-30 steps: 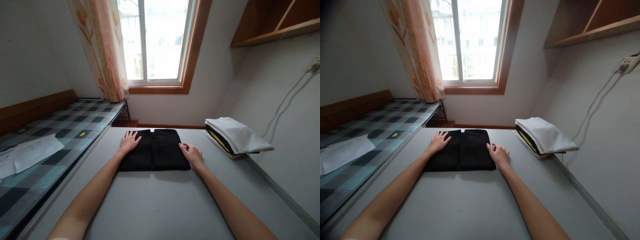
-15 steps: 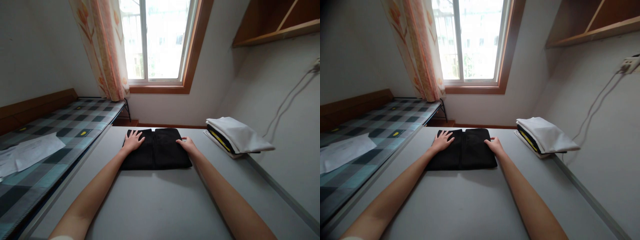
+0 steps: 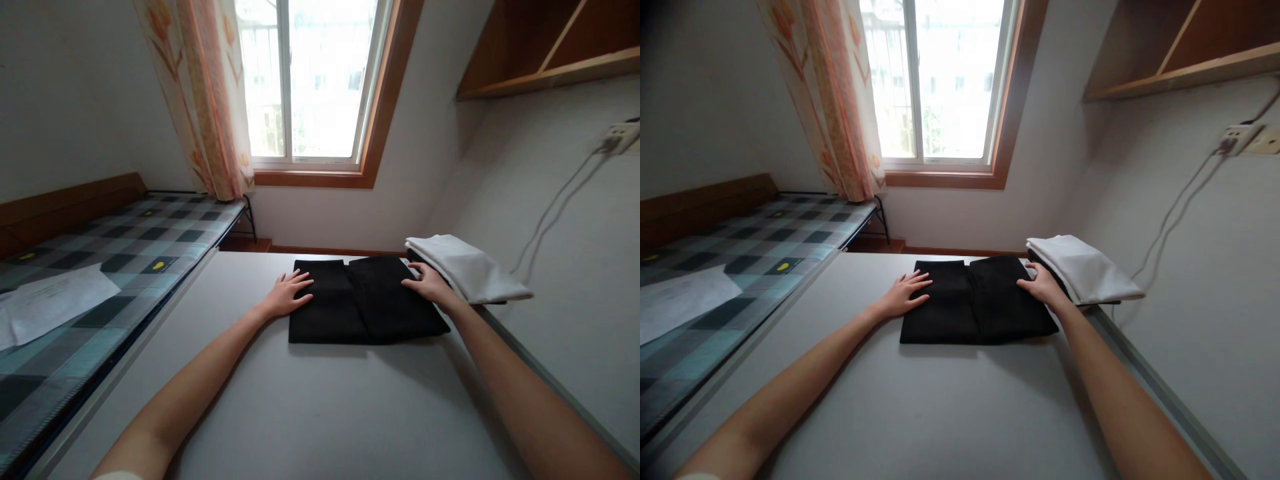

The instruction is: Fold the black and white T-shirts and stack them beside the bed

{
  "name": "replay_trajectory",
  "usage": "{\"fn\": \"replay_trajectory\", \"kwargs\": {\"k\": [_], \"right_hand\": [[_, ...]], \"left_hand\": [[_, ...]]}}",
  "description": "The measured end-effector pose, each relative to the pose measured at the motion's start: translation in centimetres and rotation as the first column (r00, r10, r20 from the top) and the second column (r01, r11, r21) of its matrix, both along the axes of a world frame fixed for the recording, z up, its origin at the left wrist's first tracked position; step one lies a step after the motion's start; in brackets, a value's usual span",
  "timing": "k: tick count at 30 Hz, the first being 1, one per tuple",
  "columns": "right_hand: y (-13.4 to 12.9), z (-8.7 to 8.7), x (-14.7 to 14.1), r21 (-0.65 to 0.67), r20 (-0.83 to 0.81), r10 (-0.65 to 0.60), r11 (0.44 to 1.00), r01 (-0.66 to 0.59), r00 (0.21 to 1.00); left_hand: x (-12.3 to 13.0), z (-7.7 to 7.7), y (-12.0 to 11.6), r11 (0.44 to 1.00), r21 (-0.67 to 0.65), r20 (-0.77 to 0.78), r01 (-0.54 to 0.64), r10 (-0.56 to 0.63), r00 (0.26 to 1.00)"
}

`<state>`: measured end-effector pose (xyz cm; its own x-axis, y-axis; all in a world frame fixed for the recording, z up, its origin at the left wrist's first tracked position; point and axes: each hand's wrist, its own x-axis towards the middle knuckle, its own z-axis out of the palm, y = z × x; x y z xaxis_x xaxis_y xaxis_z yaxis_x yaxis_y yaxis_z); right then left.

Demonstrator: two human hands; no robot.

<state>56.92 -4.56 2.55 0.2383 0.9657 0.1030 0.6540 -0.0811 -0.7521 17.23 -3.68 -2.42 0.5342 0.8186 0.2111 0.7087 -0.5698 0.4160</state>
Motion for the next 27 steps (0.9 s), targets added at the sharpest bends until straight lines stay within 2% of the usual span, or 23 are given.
{"fn": "replay_trajectory", "kwargs": {"k": [3,5,6,7,8,9,10,11,12,13,14,16,18,20,22,25,27], "right_hand": [[0.5,2.9,-1.1,-0.003,0.096,0.077,0.997,-0.077,0.992],[0.8,5.2,-3.4,0.011,0.135,0.102,0.994,-0.105,0.986],[0.7,6.3,-5.0,0.03,0.131,0.12,0.992,-0.125,0.984],[0.6,7.3,-6.7,0.045,0.102,0.173,0.983,-0.178,0.98],[0.3,8.0,-8.5,0.067,0.031,0.296,0.952,-0.297,0.955],[0.0,8.4,-10.1,0.116,-0.07,0.438,0.896,-0.429,0.896],[-0.4,8.4,-11.6,0.169,-0.141,0.564,0.823,-0.542,0.814],[-0.8,8.1,-12.8,0.201,-0.154,0.655,0.753,-0.626,0.739],[-1.1,7.4,-13.7,0.216,-0.125,0.705,0.706,-0.674,0.698],[-1.4,6.3,-14.2,0.227,-0.083,0.711,0.695,-0.682,0.698],[-1.7,5.1,-14.5,0.224,-0.029,0.685,0.714,-0.664,0.728],[-2.0,2.2,-14.4,0.206,0.089,0.593,0.776,-0.597,0.801],[-2.2,-0.5,-14.1,0.215,0.168,0.536,0.799,-0.562,0.827],[-2.4,-2.5,-13.8,0.24,0.191,0.495,0.814,-0.529,0.848],[-2.5,-3.6,-13.7,0.269,0.175,0.476,0.819,-0.506,0.862],[-2.6,-4.5,-13.7,0.282,0.142,0.495,0.81,-0.514,0.857],[-2.7,-4.8,-13.7,0.253,0.133,0.526,0.801,-0.542,0.84]], "left_hand": [[0.7,-0.3,-0.5,1.0,0.006,0.042,-0.027,0.027,0.999],[1.1,0.3,-0.5,0.996,-0.014,0.189,-0.088,0.089,0.978],[1.2,0.8,-0.3,0.992,-0.053,0.308,-0.114,0.125,0.943],[1.4,1.4,-0.2,0.985,-0.128,0.442,-0.116,0.161,0.882],[1.6,2.1,-0.1,0.969,-0.234,0.568,-0.079,0.203,0.798],[1.7,2.7,0.0,0.934,-0.357,0.66,-0.003,0.255,0.706],[1.8,3.2,0.1,0.876,-0.473,0.706,0.09,0.316,0.634],[1.9,3.6,0.1,0.803,-0.572,0.707,0.169,0.378,0.598],[1.9,3.8,0.0,0.735,-0.646,0.678,0.204,0.431,0.595],[1.9,3.9,0.0,0.69,-0.697,0.636,0.195,0.468,0.614],[1.9,3.9,-0.1,0.673,-0.723,0.595,0.155,0.494,0.633],[1.8,3.7,-0.4,0.689,-0.723,0.548,0.058,0.519,0.656],[1.9,3.4,-0.6,0.717,-0.697,0.54,0.001,0.524,0.659],[2.1,3.3,-0.7,0.736,-0.677,0.553,-0.012,0.519,0.651],[2.2,3.2,-0.8,0.743,-0.669,0.585,0.011,0.518,0.624],[2.3,3.0,-0.7,0.734,-0.676,0.623,0.072,0.516,0.588],[2.2,2.9,-0.4,0.735,-0.677,0.597,0.049,0.508,0.621]]}}
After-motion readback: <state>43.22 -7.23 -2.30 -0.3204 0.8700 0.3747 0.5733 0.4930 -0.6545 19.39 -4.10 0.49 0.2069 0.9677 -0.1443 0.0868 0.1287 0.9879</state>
